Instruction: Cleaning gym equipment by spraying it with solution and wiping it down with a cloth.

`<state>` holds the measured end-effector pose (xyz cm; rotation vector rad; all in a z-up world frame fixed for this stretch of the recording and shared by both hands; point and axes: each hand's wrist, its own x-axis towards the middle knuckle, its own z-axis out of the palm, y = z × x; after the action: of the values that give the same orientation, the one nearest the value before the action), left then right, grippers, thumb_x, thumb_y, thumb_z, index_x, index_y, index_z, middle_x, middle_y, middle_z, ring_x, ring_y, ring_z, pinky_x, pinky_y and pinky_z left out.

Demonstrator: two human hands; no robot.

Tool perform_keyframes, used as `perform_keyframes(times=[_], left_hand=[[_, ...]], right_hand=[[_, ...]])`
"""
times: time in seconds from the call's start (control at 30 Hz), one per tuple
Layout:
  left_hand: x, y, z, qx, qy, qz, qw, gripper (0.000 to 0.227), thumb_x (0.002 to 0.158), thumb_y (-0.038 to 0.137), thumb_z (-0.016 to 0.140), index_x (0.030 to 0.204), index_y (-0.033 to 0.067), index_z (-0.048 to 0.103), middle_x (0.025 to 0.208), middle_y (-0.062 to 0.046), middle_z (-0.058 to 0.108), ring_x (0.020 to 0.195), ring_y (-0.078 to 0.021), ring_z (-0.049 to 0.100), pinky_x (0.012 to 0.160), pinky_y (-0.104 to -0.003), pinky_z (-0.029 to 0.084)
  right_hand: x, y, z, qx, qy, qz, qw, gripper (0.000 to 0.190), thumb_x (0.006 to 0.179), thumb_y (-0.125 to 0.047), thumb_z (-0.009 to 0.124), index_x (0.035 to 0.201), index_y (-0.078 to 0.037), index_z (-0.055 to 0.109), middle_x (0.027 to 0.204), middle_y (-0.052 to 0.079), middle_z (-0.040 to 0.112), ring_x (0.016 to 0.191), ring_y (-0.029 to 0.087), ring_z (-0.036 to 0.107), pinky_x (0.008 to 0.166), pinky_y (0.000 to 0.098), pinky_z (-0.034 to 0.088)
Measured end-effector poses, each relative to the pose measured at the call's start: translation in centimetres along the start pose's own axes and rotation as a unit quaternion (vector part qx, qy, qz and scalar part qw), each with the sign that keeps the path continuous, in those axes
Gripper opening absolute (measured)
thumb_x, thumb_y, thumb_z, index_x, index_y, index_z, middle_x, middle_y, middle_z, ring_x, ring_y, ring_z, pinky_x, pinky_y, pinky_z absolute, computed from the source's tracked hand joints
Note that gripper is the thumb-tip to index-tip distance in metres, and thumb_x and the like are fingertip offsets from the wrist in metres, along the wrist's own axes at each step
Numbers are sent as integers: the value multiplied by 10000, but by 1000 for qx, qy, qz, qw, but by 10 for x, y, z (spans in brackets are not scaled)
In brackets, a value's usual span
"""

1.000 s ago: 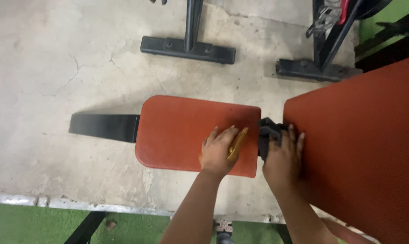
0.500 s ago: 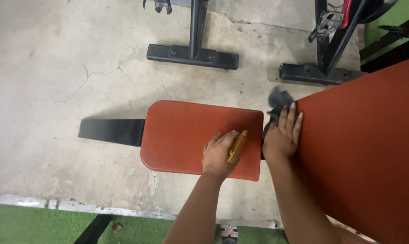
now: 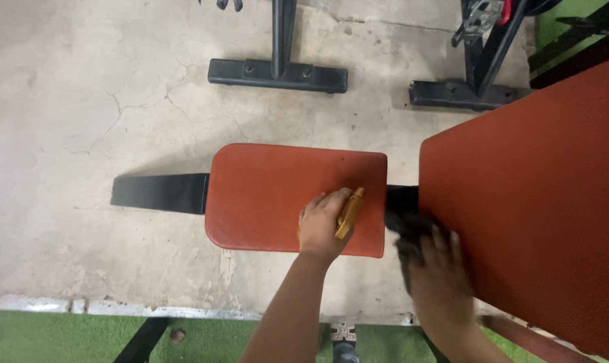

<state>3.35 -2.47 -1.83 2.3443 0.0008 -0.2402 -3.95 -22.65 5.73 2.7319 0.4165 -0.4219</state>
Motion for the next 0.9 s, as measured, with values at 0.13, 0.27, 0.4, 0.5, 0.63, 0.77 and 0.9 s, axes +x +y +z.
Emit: perform_keyframes(times=[0.13, 0.27, 0.4, 0.5, 0.63, 0.77, 0.9], left_hand=[[-1, -1, 3, 2, -18, -20, 1000, 645, 799, 174, 780, 1393, 269, 545, 1399, 34, 600, 1368, -303, 459, 1130, -493, 322], [-3, 0, 2, -15, 33, 20, 999, 612, 771, 147, 774, 1346, 246, 588, 1333, 12, 656, 1303, -313, 530, 1093, -488, 366], [-6, -4, 5, -31, 23, 11, 999, 616, 783, 138, 745, 1367, 247, 578, 1310, 5, 677, 1197, -301, 593, 1081, -476, 387], [-11, 1, -5, -23, 0, -8, 1000, 608, 816, 133, 720, 1393, 252, 570, 1229, -1, 705, 1200, -300, 579, 1079, -465, 384], [-25, -4, -2, -35, 33, 8, 999, 682, 718, 113, 749, 1369, 212, 572, 1217, -50, 698, 1146, -338, 586, 1029, -489, 388], [-41, -3, 3, -97, 26, 31, 994, 613, 755, 139, 708, 1356, 183, 598, 1257, -105, 690, 1141, -373, 638, 982, -468, 492], [-60, -6, 12, -141, -51, -44, 988, 622, 726, 147, 698, 1338, 171, 589, 1346, -111, 629, 1201, -354, 628, 1008, -419, 518]], right_hand=[[-39, 59, 3, -5, 129, -47, 990, 398, 696, -170, 607, 1081, -128, 700, 1382, 249, 565, 1483, 451, 385, 1263, 694, 204], [-61, 70, -77, 120, 107, 208, 965, 577, 795, -352, 672, 1285, -48, 657, 1410, 254, 562, 1399, 480, 488, 1211, 562, 330], [-58, 39, 0, -97, 82, 29, 992, 345, 923, -320, 588, 1143, -82, 708, 1482, 192, 518, 1441, 438, 445, 1214, 511, 306], [-33, 9, -16, -134, -89, -55, 985, 365, 957, -268, 499, 1241, -114, 669, 1547, 223, 442, 1518, 434, 334, 1207, 496, 225], [7, -18, 49, -142, -79, -45, 986, 467, 841, -232, 543, 1278, -101, 643, 1495, 209, 489, 1449, 420, 368, 1187, 535, 209], [59, -36, 109, 40, 165, 58, 984, 477, 952, -163, 567, 1407, -24, 541, 1505, 245, 457, 1490, 396, 358, 1274, 511, 202], [130, -45, 86, 322, 244, 188, 895, 747, 815, -104, 676, 1514, -68, 414, 1549, 308, 356, 1438, 499, 293, 1210, 569, 218]])
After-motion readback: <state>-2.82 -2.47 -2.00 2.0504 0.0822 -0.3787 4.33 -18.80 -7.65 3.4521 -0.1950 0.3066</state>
